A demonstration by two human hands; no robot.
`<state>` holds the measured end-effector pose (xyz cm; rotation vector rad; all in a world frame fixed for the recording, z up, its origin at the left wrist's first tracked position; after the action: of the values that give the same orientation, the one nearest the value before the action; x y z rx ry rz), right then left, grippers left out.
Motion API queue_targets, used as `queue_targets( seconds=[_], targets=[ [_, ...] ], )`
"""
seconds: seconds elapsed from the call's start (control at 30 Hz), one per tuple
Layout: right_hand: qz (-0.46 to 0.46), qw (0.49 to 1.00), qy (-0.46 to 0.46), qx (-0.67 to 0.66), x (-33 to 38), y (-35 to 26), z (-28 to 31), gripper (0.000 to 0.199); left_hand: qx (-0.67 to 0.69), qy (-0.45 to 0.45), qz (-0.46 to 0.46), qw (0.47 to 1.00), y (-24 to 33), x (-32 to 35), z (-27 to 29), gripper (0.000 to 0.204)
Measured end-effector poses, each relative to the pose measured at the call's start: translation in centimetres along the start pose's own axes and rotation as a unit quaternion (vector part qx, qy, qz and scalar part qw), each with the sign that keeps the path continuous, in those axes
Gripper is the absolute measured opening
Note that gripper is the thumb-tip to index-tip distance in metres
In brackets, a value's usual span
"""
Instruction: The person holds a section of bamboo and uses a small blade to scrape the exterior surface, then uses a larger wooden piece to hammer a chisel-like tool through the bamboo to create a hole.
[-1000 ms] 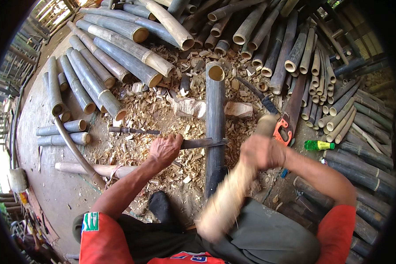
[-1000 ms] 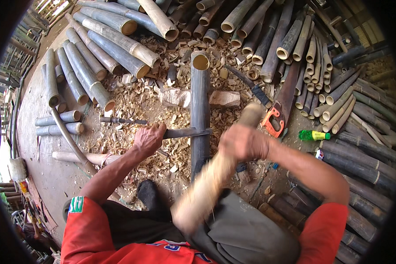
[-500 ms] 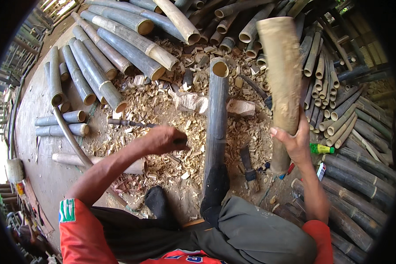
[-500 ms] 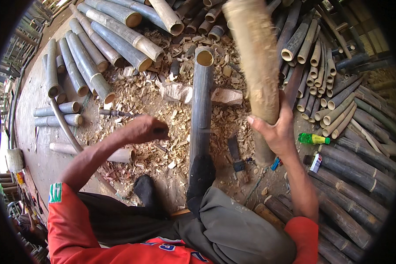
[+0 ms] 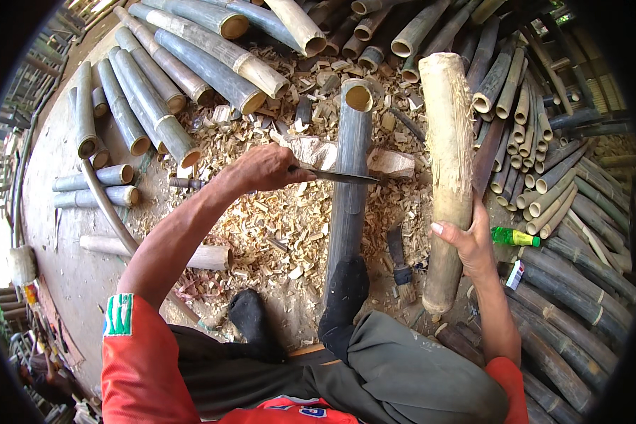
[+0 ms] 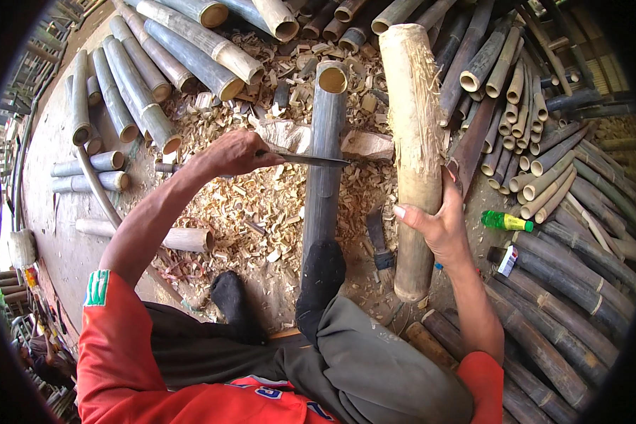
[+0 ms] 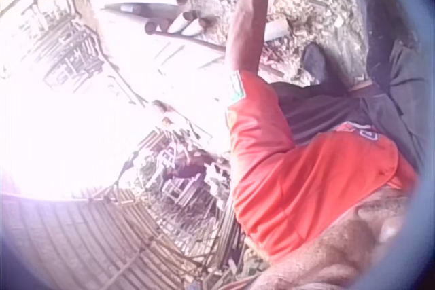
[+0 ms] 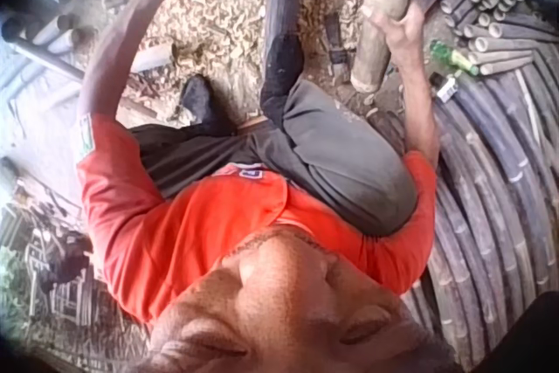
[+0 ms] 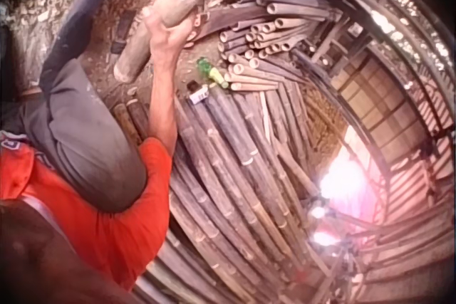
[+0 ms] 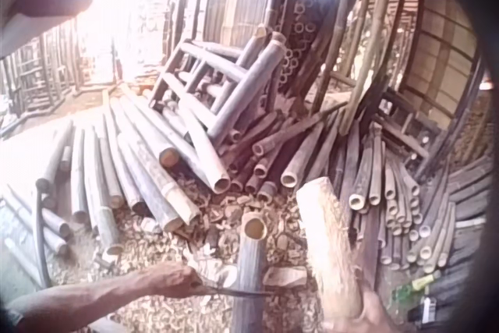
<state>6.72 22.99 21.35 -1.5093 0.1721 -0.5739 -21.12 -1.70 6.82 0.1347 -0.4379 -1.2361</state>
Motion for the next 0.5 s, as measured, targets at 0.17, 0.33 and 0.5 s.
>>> queue_targets(
  seconds=[0.17,0.33,0.5],
  targets=[
    [0.077,0.995,-0.024,0.065,0.0,-3.8,-1.7,0.076,-0.079,0.030,0.058,0.995,0.4,1.3,-1.0,0.055],
    [0.105,0.974,-0.050,0.194,-1.0,3.1,-2.9,0.074,-0.096,-0.001,0.061,0.993,1.2,-0.3,-0.7,0.053],
    [-0.113,0.912,-0.154,0.362,-4.6,-3.4,-2.8,0.076,-0.047,-0.001,0.039,0.998,-0.9,-0.3,-1.6,0.066]
  ],
)
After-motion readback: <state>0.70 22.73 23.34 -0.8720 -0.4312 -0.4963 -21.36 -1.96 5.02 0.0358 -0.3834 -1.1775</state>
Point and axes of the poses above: each hand's wrist, its own x-axis away from the middle knuckle, its own z-axis out of the back of the hand, y = z × x, the point moved 3 cm from there along -x, towards the middle knuckle, and after that the axes turned 11 degrees about -x, right-handed, at the moved point
